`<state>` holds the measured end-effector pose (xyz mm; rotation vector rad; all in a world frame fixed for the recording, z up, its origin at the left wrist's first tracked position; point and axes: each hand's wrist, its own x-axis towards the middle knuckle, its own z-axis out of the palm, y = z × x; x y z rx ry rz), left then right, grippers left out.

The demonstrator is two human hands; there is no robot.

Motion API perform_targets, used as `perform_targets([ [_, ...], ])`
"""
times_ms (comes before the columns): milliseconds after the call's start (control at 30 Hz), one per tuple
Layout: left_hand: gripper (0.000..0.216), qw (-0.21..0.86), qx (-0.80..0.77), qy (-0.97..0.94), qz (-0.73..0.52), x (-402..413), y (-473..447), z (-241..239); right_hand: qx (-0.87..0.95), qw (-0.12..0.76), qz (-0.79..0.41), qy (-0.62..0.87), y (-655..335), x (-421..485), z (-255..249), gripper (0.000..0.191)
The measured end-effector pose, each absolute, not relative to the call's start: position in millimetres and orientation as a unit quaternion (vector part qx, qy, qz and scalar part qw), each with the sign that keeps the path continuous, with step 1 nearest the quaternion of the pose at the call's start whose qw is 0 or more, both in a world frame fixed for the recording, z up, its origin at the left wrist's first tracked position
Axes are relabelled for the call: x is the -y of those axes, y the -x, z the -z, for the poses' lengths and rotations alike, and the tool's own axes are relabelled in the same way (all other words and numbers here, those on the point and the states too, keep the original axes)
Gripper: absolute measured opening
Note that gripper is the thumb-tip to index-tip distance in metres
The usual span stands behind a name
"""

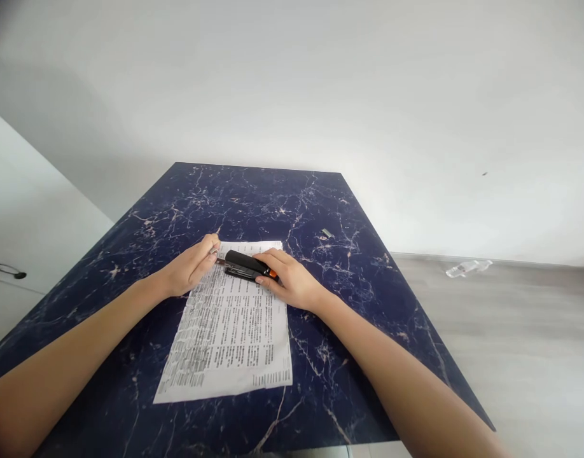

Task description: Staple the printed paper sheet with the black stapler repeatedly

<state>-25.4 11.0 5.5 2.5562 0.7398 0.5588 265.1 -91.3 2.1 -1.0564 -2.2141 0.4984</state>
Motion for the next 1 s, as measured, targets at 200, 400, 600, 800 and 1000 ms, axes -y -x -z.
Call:
perform_targets([
  [200, 0.010, 0.161, -0.293, -0.905, -0.262, -16, 26, -3, 0.836, 0.315, -0.191, 0.406, -267, 91, 0, 0.039],
  [400, 0.021, 0.231, -0.291, -0.889, -0.268, -22, 27, -5, 0.831, 0.321, -0.195, 0.411, -267, 91, 2, 0.037],
  [600, 0.024, 0.280, -0.324, -0.850, -0.305, -25, 31, -5, 0.831, 0.324, -0.193, 0.409, -268, 92, 1, 0.037],
  [800, 0.026, 0.285, -0.357, -0.807, -0.375, -28, 32, 3, 0.829, 0.329, -0.199, 0.407, -268, 92, 2, 0.037],
  [1000, 0.024, 0.348, -0.311, -0.826, -0.315, -28, 33, 1, 0.830, 0.327, -0.197, 0.407, -269, 91, 3, 0.036],
])
